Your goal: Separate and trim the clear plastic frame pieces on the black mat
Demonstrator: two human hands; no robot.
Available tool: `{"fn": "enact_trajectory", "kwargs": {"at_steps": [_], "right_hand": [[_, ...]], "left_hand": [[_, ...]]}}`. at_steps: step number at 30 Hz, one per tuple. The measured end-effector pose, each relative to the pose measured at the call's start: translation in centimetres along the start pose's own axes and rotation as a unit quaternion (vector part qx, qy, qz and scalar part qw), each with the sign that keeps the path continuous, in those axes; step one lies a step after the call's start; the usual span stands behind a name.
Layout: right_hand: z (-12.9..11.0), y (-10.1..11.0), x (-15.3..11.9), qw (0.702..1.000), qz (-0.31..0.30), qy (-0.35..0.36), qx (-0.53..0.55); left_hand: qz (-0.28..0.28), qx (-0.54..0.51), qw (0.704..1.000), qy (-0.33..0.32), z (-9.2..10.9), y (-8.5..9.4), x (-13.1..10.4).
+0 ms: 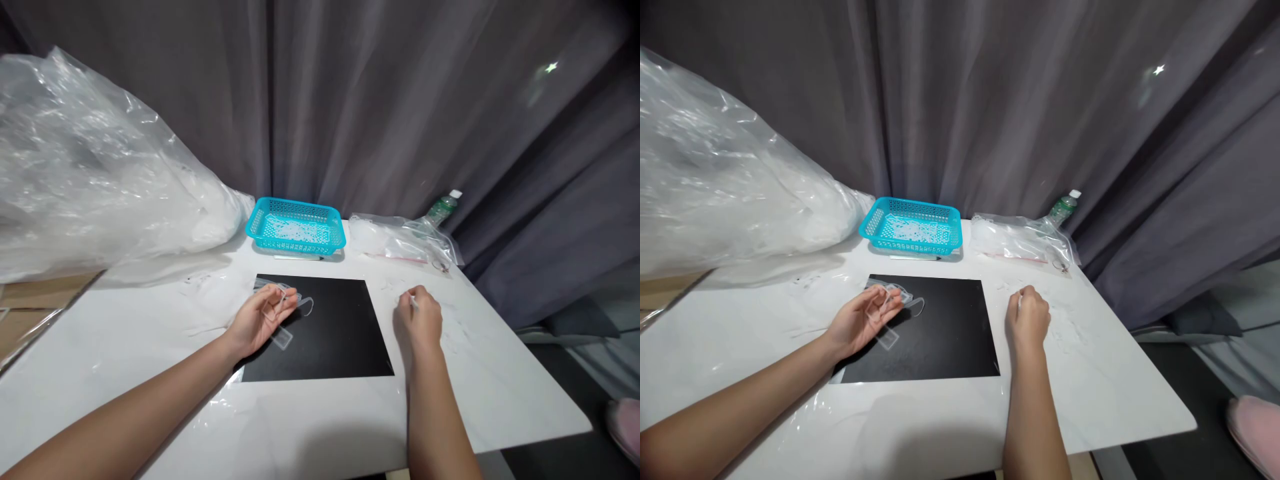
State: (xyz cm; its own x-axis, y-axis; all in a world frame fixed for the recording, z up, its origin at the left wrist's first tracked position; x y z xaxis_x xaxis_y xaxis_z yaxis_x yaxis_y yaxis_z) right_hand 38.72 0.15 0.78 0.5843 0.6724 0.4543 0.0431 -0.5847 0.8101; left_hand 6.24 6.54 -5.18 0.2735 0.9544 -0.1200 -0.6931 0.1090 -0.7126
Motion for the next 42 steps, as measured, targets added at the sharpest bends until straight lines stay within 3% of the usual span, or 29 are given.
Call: {"fn": "enact_trajectory", "kwargs": {"at_steps": [5, 11, 22, 37, 42], "right_hand": [[-3.5, -1.9, -1.2, 0.988, -0.075, 0.097, 0.090], [-7.1, -3.4, -3.8, 0.967, -0.138, 0.151, 0.155], [-8.7, -3.7, -5.3, 0.955, -0.163, 0.202, 0.146], [-8.6, -3.9, -5.5, 0.951, -0.168, 0.214, 0.148], [-8.7, -3.7, -5.3, 0.946, -0.189, 0.173, 0.200]], "left_hand": [[-0.051, 0.049, 0.993, 0.090, -1.7, -1.1, -1.5], [-0.141, -0.112, 0.967, 0.181, -2.2, -3.0, -3.3], [-0.189, -0.285, 0.922, 0.179, -1.6, -4.2, -4.1], [-0.144, -0.250, 0.945, 0.155, -1.5, -3.5, -3.5], [-0.151, -0.206, 0.956, 0.146, -1.6, -3.5, -3.4]]}}
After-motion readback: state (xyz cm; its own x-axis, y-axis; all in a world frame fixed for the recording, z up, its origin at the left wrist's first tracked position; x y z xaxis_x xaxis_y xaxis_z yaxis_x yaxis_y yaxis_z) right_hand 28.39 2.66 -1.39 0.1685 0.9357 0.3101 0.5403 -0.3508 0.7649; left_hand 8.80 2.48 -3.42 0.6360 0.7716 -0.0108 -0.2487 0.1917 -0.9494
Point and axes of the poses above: each hand's wrist, its own x-axis towards the middle knuckle, its own y-axis out of the back of the hand, z = x × y, the point moved 7 cm from there along x, towards the middle knuckle, and after that the axes turned 11 degrees about -y, right-handed, at the moved point
